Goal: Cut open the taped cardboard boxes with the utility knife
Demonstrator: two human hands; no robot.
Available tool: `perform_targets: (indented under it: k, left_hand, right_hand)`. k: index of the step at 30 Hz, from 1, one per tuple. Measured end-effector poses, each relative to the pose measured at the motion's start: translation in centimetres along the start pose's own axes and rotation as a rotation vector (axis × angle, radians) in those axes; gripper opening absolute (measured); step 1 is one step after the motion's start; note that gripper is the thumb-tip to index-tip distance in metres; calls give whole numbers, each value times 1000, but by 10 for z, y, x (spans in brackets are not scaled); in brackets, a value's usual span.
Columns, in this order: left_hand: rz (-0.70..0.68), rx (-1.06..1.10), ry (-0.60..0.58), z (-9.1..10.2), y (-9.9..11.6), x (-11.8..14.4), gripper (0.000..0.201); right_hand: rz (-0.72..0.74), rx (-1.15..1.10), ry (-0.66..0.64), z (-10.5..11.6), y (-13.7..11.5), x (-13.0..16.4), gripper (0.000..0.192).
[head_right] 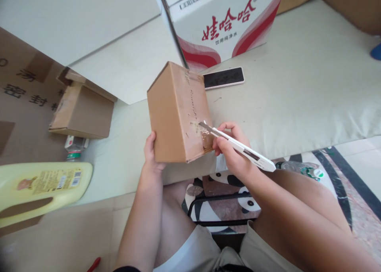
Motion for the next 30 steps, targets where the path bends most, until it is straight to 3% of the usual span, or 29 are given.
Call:
perform_targets:
  k: [30]
  left_hand:
    - [6,-5,-22,0,-1,0,36]
  right_hand:
    - [-23,30,4,0,2,3,15]
Point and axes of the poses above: each hand's wrist, its own x-axis away from the middle knuckle, its own z-axis out of the back of the hand, y = z × x, the point moved 5 cm from there along -x, towards the middle knuckle, and after that the axes turned 15 degrees about z, right-handed, at the moved point
